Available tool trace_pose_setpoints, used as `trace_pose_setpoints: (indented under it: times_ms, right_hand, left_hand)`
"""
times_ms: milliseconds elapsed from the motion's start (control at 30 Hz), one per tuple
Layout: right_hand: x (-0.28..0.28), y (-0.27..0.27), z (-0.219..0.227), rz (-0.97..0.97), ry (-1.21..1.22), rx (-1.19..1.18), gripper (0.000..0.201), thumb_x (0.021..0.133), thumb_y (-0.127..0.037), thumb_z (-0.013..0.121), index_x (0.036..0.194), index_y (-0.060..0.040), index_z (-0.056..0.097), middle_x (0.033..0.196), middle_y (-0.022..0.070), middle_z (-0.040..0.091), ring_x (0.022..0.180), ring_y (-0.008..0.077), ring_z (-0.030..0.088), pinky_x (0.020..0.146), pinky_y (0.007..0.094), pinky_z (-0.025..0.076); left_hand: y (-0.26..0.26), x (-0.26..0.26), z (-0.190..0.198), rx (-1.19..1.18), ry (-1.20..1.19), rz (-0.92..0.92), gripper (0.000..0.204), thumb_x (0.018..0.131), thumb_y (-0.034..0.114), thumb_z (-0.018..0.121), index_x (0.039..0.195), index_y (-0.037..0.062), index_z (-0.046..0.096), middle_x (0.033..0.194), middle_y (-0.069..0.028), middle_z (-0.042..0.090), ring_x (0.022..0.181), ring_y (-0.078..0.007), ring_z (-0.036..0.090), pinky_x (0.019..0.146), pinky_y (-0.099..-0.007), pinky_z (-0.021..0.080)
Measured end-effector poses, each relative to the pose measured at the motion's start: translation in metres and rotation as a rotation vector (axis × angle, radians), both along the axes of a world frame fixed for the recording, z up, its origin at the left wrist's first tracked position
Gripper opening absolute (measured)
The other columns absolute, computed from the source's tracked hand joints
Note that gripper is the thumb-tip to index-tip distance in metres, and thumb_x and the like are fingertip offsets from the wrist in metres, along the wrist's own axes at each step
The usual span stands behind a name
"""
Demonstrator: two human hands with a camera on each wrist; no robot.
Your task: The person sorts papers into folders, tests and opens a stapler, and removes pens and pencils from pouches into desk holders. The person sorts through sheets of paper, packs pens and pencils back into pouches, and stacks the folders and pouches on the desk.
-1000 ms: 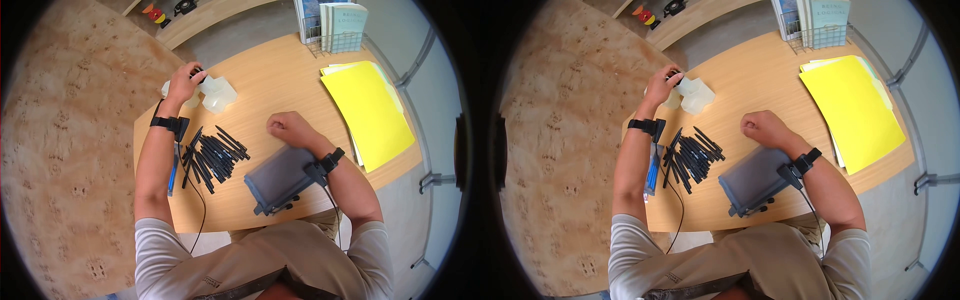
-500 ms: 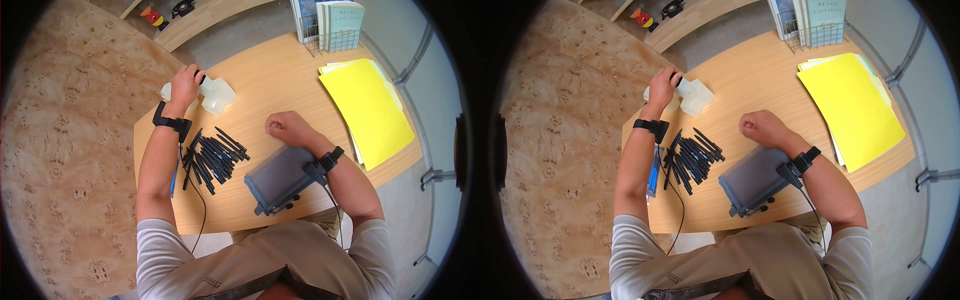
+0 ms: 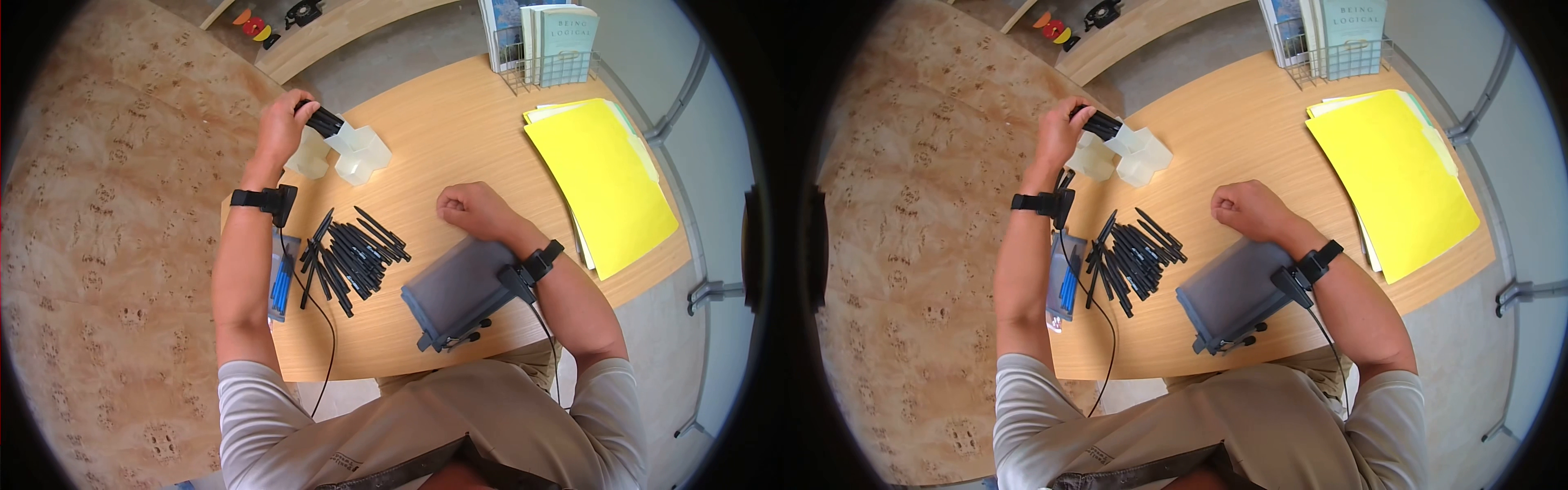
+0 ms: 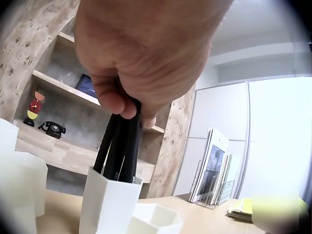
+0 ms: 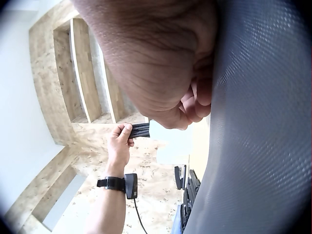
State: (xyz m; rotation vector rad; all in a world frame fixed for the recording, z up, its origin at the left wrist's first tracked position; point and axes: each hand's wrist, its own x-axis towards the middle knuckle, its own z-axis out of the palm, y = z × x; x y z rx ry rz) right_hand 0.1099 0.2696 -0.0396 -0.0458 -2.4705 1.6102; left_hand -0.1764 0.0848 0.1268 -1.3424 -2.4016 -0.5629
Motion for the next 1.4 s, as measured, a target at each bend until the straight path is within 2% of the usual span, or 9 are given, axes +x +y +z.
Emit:
trace_pose_setpoints:
  times_ms: [167,233,333,467,533,633,867,1133,1400]
  right_hand:
    - [0.000,0.000,0.000,0.005,0.007,0.006,0.014,0.091,-0.019,0.069,0.091,-0.0048,0.071,0.077,0.0110,0.071,0.071,0.0261,0.068,0.068,0.0355,0.053]
    - [0.001,-0.001,0.002,-0.003,0.003,0.001,0.012,0.093,-0.015,0.070,0.091,-0.0025,0.070,0.073,0.0051,0.066,0.067,0.0124,0.060,0.065,0.0285,0.050]
    - [0.001,-0.001,0.002,-0.007,-0.001,-0.010,0.014,0.091,-0.018,0.069,0.091,-0.0043,0.071,0.076,0.0106,0.070,0.070,0.0248,0.067,0.067,0.0344,0.052]
    - [0.001,-0.001,0.001,0.009,-0.012,-0.021,0.013,0.091,-0.017,0.068,0.090,-0.0043,0.071,0.075,0.0104,0.069,0.069,0.0237,0.066,0.067,0.0340,0.052]
    - [0.001,-0.002,0.001,-0.003,0.014,-0.027,0.010,0.093,-0.011,0.069,0.089,-0.0023,0.069,0.067,0.0017,0.060,0.064,0.0089,0.054,0.061,0.0272,0.046]
    - [0.000,0.000,0.001,0.002,-0.007,0.014,0.012,0.091,-0.017,0.068,0.090,-0.0045,0.071,0.074,0.0101,0.069,0.068,0.0228,0.065,0.066,0.0337,0.052]
    - [0.000,-0.001,0.002,0.007,-0.015,0.020,0.013,0.091,-0.017,0.068,0.090,-0.0041,0.071,0.073,0.0094,0.068,0.067,0.0209,0.064,0.066,0.0326,0.051]
    - [-0.001,0.001,-0.003,-0.002,-0.033,-0.050,0.013,0.091,-0.016,0.069,0.091,-0.0032,0.071,0.071,0.0057,0.064,0.065,0.0136,0.058,0.063,0.0297,0.049]
    - [0.001,0.000,0.001,0.008,-0.054,-0.034,0.012,0.092,-0.014,0.068,0.092,-0.0026,0.071,0.069,0.0020,0.061,0.065,0.0094,0.055,0.063,0.0274,0.047]
  left_hand:
    - [-0.013,0.006,0.031,0.092,0.166,-0.050,0.020,0.092,0.020,0.076,0.106,0.0059,0.074,0.089,-0.0139,0.074,0.077,-0.0238,0.071,0.073,-0.0336,0.055]
    - [-0.022,0.020,0.048,0.112,0.171,-0.022,0.018,0.091,0.019,0.075,0.104,0.0057,0.074,0.090,-0.0142,0.073,0.078,-0.0271,0.070,0.073,-0.0350,0.054]
    - [-0.036,0.032,0.062,0.179,0.213,-0.035,0.016,0.091,0.016,0.076,0.102,0.0049,0.074,0.085,-0.0116,0.072,0.071,-0.0235,0.068,0.068,-0.0334,0.053]
    - [-0.064,0.057,0.063,0.324,-0.156,0.102,0.014,0.095,0.015,0.074,0.101,0.0031,0.074,0.078,0.0002,0.068,0.065,-0.0053,0.059,0.058,-0.0237,0.048]
    - [-0.081,0.067,0.054,0.264,-0.551,0.054,0.013,0.095,0.016,0.073,0.102,0.0046,0.074,0.079,0.0034,0.067,0.064,-0.0032,0.056,0.057,-0.0196,0.046]
    - [-0.107,0.073,0.009,0.163,-0.955,0.052,0.013,0.096,0.017,0.073,0.102,0.0062,0.073,0.082,0.0053,0.065,0.058,-0.0008,0.051,0.052,-0.0174,0.044]
    - [-0.154,0.066,-0.089,0.039,-1.426,0.079,0.019,0.096,0.021,0.074,0.104,0.0043,0.071,0.082,0.0043,0.066,0.055,0.0003,0.051,0.047,-0.0138,0.043]
    - [-0.162,0.061,-0.106,-0.072,-1.133,0.254,0.019,0.097,0.021,0.073,0.106,0.0046,0.071,0.082,0.0064,0.064,0.062,-0.0014,0.052,0.054,-0.0178,0.041]
    - [-0.114,0.077,-0.087,-0.037,-0.397,0.129,0.034,0.089,0.017,0.076,0.118,0.0038,0.065,0.087,-0.0147,0.069,0.078,-0.0294,0.067,0.073,-0.0391,0.053]
